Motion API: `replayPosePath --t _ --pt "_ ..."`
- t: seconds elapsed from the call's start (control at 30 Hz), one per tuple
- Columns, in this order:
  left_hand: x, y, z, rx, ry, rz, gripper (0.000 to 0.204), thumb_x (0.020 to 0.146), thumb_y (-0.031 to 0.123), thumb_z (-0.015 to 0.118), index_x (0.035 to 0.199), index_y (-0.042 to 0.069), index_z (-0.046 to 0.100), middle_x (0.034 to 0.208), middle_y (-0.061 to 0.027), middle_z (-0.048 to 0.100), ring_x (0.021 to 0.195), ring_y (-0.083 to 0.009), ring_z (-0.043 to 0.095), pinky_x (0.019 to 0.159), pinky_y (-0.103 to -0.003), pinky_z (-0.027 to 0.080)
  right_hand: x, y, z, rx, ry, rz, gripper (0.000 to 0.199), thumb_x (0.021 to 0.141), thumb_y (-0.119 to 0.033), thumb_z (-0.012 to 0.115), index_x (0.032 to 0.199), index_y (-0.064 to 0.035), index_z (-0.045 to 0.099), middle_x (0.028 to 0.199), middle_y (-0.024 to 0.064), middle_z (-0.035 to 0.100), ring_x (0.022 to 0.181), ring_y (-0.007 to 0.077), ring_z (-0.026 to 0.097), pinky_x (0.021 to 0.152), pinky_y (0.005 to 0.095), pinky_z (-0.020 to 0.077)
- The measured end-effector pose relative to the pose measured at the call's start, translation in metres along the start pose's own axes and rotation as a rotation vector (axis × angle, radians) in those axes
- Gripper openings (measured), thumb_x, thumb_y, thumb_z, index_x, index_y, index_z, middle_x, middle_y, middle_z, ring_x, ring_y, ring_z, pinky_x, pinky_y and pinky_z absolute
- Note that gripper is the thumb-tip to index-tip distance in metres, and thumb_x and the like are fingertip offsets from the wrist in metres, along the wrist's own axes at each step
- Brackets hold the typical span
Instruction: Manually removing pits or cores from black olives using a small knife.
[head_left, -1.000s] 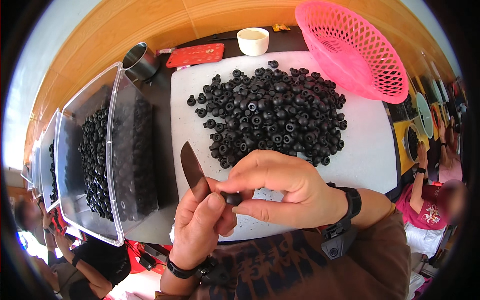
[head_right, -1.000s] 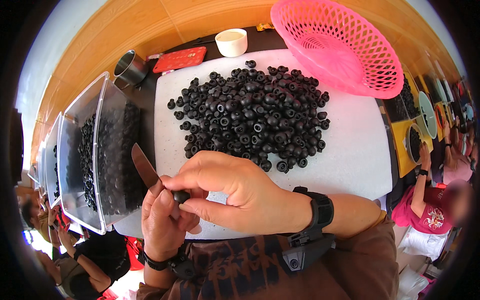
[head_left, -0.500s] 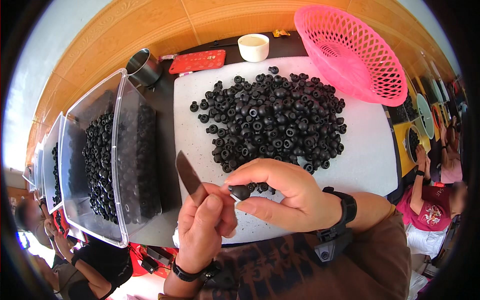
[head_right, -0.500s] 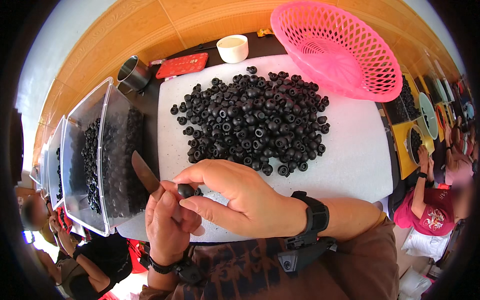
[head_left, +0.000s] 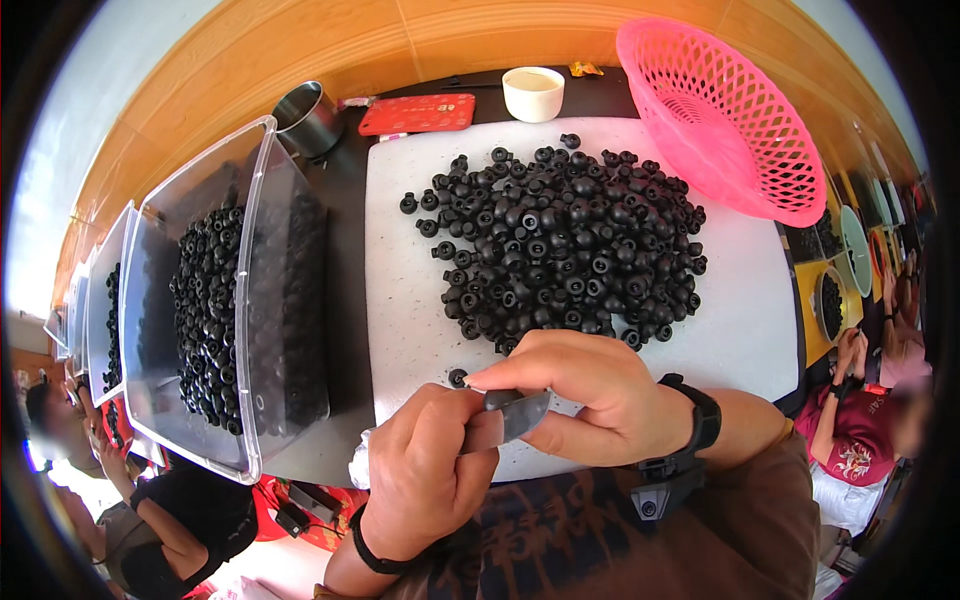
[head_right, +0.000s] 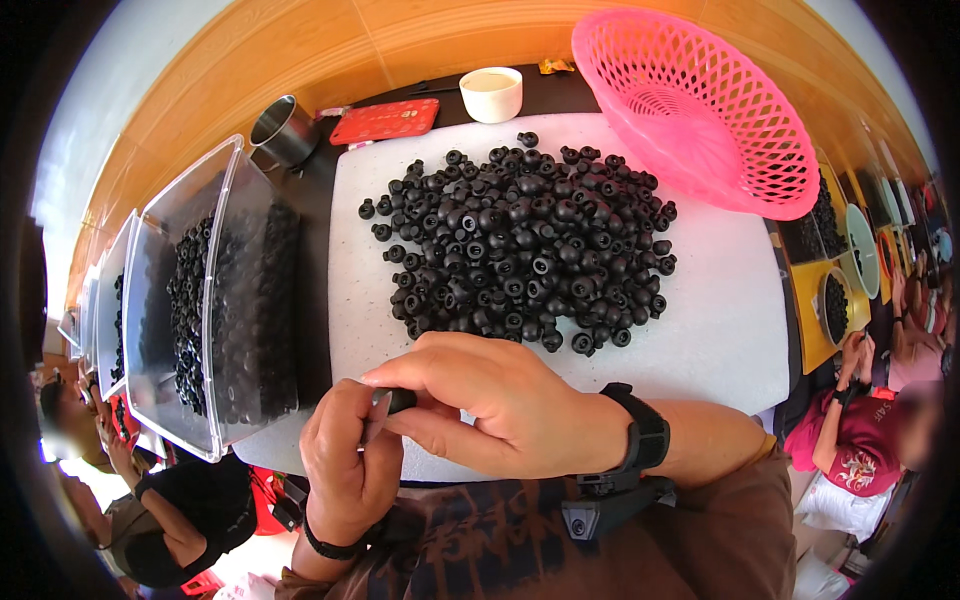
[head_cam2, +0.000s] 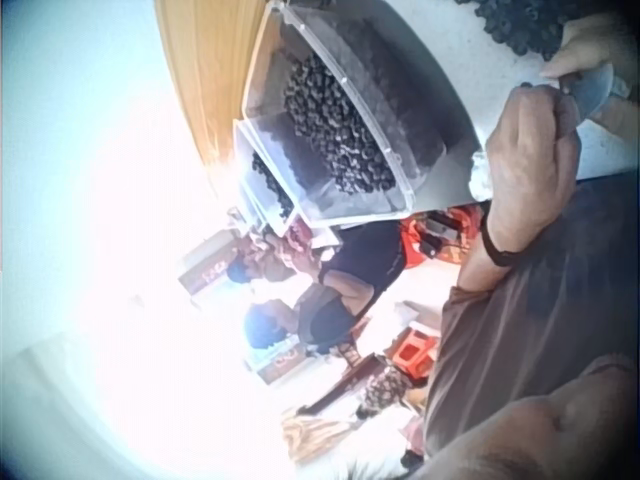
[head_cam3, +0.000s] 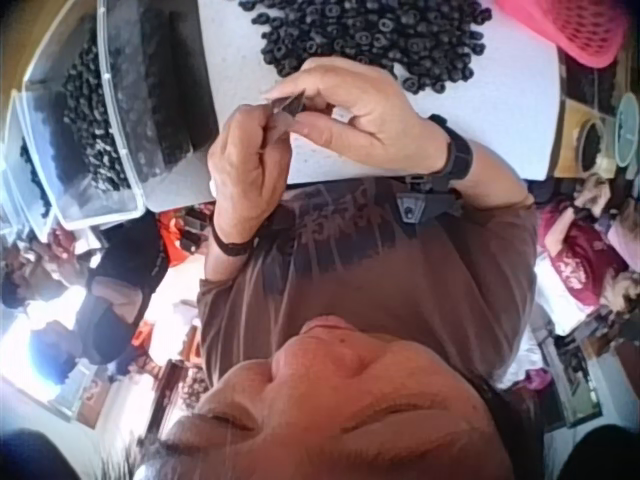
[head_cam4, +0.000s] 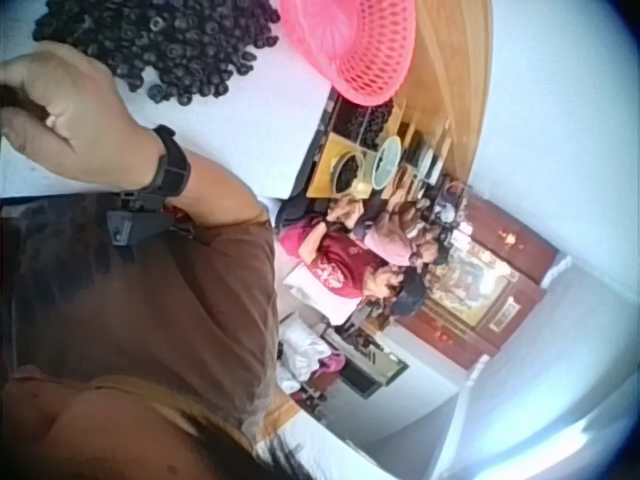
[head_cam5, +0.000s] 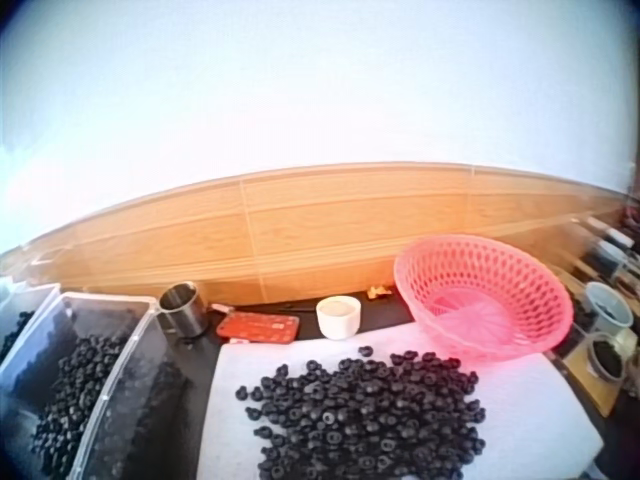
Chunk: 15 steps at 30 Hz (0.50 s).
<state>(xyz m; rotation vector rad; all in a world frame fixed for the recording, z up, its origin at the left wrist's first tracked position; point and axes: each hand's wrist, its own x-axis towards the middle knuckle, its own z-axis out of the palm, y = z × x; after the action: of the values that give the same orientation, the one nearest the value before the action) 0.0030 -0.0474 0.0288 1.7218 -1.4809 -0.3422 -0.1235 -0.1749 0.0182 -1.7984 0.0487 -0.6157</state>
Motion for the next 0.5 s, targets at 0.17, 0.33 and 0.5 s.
replayPosePath --t 0.17,0.33,0.5 --pt "0.0008 -0.0002 -0.0014 0.019 -0.013 0.002 0.017 0.068 -0.002 0.060 0.083 0.001 0.052 0.066 -0.0109 0.051 0.051 -0.0261 0.051 0.044 -0.033 0.040 -0.0034 -0.0011 0.0022 0.100 0.033 0.073 0.031 0.080 -0.007 0.061 0.108 0.0013 0.054 0.084 0.0096 0.057 0.072 0.0161 0.055 0.063 0.0254 0.0432" --pt "0.0007 0.0005 -0.0024 0.013 -0.032 -0.026 0.016 0.069 -0.001 0.061 0.082 0.001 0.053 0.066 -0.0107 0.051 0.051 -0.0258 0.052 0.044 -0.032 0.040 -0.0095 0.0068 0.0015 0.264 0.015 0.152 0.027 0.081 -0.005 0.062 0.103 0.0015 0.050 0.091 0.0076 0.055 0.076 0.0113 0.054 0.067 0.0243 0.0427" --pt "-0.0001 0.0016 -0.0043 0.019 -0.034 -0.043 0.015 0.069 0.000 0.062 0.081 0.002 0.054 0.065 -0.0101 0.052 0.050 -0.0254 0.052 0.044 -0.032 0.040 -0.0073 0.0056 -0.0003 0.252 -0.021 0.152 0.024 0.080 -0.004 0.061 0.100 0.0011 0.050 0.089 0.0082 0.055 0.075 0.0122 0.054 0.066 0.0238 0.0417"
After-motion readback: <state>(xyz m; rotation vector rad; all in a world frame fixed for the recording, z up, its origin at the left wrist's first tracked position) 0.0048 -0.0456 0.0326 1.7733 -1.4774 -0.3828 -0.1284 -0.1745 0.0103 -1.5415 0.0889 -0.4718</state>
